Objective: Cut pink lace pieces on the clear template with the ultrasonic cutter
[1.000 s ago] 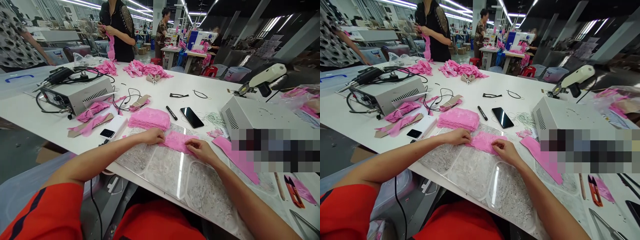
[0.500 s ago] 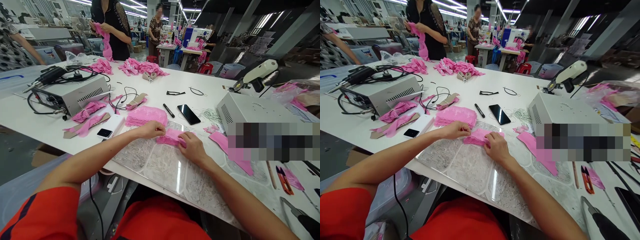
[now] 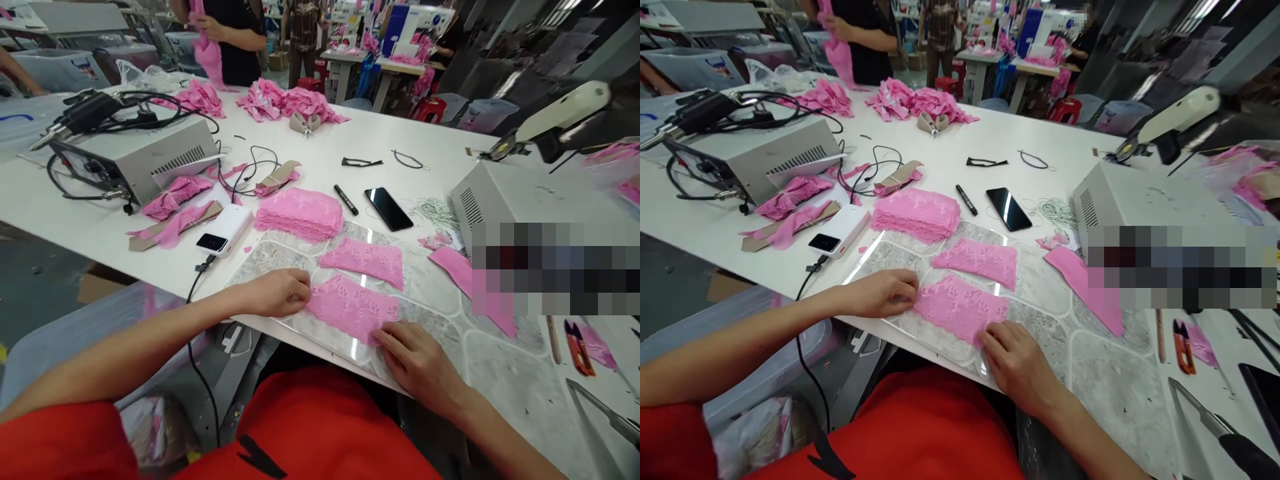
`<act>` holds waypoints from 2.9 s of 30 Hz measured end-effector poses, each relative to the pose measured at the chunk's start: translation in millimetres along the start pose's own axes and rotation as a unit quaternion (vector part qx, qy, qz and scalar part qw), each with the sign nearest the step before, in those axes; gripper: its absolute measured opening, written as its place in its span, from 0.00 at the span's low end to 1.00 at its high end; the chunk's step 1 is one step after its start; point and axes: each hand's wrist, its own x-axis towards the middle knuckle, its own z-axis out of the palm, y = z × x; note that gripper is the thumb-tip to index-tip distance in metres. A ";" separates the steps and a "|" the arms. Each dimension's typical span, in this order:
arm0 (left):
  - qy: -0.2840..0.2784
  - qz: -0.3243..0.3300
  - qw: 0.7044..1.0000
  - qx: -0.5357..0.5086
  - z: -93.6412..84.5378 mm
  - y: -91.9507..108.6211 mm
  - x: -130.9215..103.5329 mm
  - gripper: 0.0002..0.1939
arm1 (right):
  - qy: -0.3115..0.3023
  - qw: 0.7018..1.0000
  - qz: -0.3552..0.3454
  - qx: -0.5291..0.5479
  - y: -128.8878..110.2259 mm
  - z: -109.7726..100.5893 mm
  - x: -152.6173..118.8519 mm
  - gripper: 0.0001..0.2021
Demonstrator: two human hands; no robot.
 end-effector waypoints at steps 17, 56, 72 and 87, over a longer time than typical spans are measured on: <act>0.049 -0.029 0.998 0.041 1.0 6.5 -6.4 0.05 | -0.093 0.953 0.181 0.225 -35.3 48.5 107.4 0.04; -0.046 0.115 0.961 0.246 33.1 55.8 118.8 0.11 | 0.167 0.843 0.511 -0.002 36.9 -51.5 -109.9 0.12; -0.102 0.107 0.971 0.191 37.3 23.4 321.6 0.16 | 0.081 0.859 0.506 0.016 143.1 -41.6 -83.2 0.08; -0.184 0.075 0.972 0.123 30.2 20.7 322.3 0.14 | 0.087 0.848 0.518 0.073 148.8 -45.8 -89.9 0.10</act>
